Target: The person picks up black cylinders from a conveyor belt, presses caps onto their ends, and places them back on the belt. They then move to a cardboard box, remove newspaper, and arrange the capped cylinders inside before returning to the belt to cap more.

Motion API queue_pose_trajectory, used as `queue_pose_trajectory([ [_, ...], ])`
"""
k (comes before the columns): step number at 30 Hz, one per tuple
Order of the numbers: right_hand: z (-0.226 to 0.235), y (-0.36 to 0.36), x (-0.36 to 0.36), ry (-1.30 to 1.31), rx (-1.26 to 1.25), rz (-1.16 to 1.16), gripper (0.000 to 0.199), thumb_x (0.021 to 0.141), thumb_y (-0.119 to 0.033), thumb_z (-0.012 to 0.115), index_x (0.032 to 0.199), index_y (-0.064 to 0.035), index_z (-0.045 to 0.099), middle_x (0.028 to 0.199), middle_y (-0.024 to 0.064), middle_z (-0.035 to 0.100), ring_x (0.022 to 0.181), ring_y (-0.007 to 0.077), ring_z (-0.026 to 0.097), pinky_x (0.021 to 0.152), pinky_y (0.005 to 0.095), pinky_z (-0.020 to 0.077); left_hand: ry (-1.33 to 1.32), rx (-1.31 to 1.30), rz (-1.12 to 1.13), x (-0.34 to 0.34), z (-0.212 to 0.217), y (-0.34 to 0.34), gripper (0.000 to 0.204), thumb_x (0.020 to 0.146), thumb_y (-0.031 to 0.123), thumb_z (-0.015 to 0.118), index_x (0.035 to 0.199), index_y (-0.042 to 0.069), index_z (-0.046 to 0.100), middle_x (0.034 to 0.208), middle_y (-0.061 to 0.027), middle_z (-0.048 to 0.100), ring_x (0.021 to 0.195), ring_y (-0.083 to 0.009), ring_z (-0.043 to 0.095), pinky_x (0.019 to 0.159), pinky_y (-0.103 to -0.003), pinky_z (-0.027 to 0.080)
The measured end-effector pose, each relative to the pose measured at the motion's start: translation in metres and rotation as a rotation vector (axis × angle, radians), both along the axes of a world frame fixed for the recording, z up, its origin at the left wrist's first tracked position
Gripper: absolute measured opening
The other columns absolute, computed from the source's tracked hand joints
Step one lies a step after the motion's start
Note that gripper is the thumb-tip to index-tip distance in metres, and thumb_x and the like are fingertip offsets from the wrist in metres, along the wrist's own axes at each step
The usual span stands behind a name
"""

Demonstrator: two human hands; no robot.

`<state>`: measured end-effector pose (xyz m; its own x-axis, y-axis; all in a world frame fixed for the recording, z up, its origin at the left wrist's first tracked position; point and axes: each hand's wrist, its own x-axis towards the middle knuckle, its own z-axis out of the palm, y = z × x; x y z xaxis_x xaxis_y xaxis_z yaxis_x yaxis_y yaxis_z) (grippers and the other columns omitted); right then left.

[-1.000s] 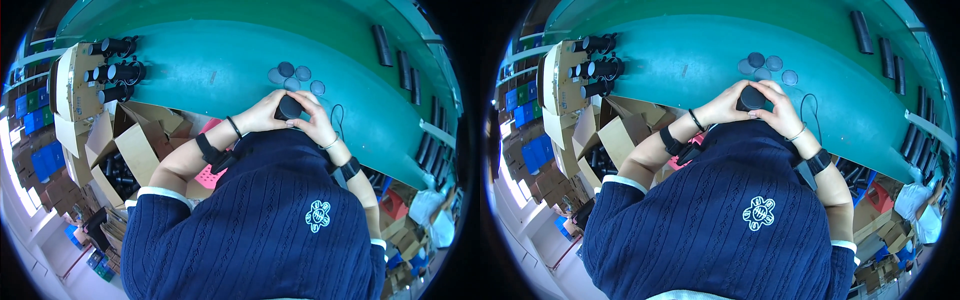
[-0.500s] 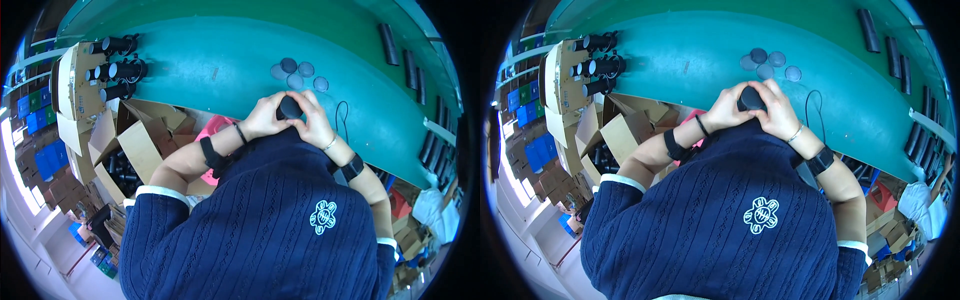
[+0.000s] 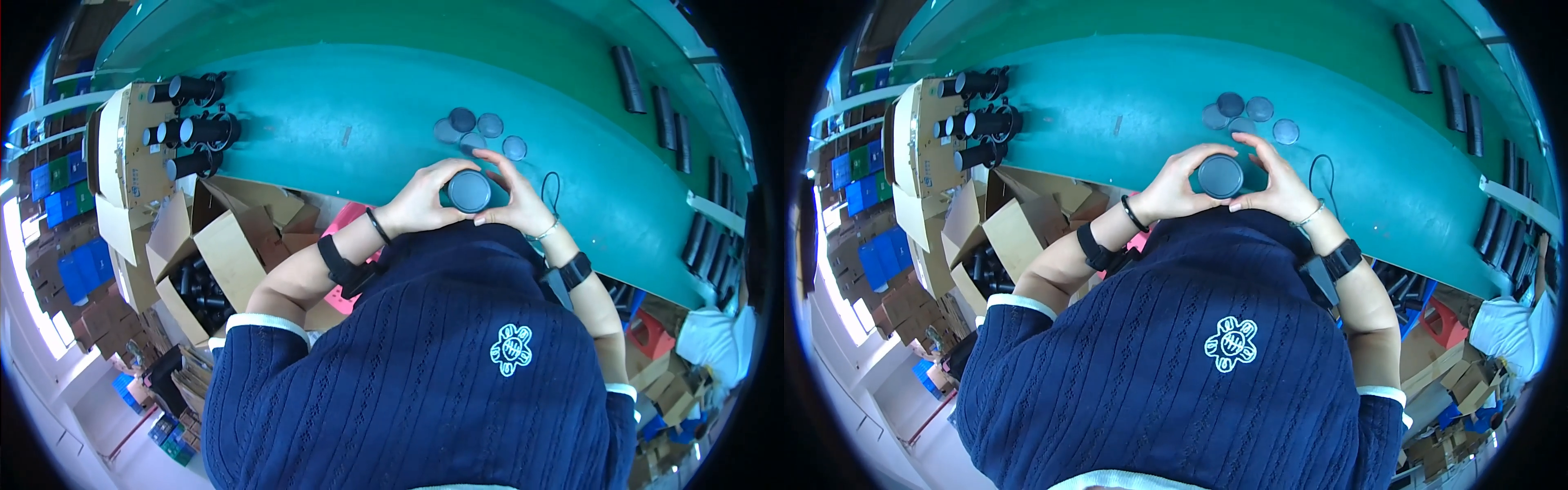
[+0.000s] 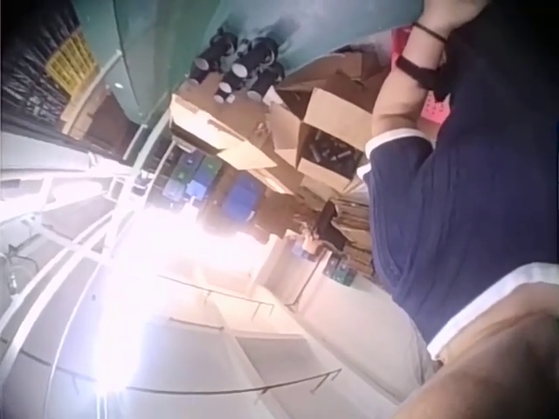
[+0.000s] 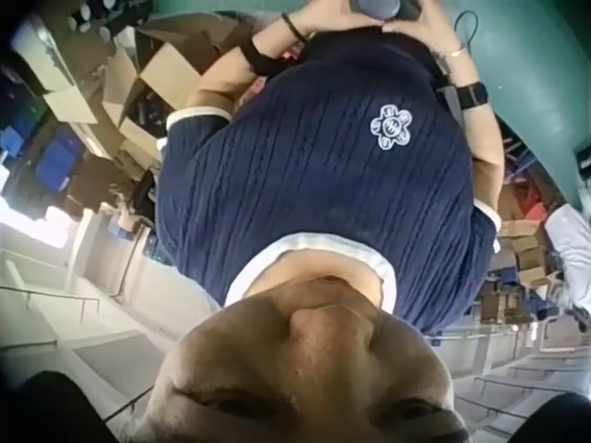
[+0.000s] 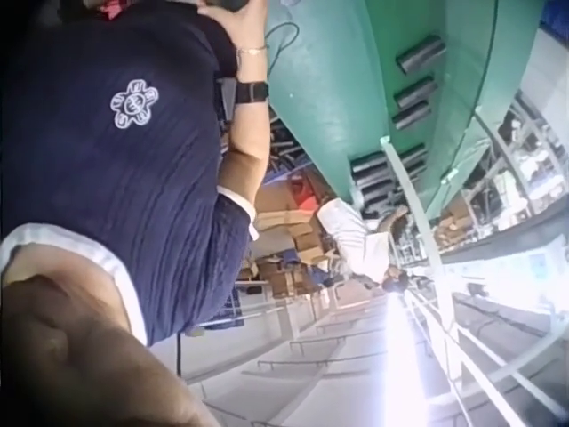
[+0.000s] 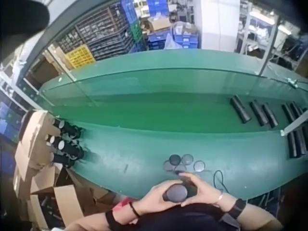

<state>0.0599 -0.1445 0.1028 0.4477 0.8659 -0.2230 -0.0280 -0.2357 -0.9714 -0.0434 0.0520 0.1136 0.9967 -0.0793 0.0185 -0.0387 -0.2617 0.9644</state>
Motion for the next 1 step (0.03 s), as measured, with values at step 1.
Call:
queue_pose_trajectory([
  [1,0.0010,-0.0018,0.0105,0.037,-0.020,0.073,0.103,0.059,-0.021,0.089,0.144,-0.0132,0.032,0.151,0.0066,0.026,0.139,0.0227,0.030,0.116,0.0465,0.0189,-0.005,-0.026,-0.001,0.0049,0.0033,-0.0005,0.061,0.068,0.016,0.082,0.122,0.006,0.055,0.122,-0.0117,0.060,0.113,-0.0283,0.059,0.095,-0.037,0.046],
])
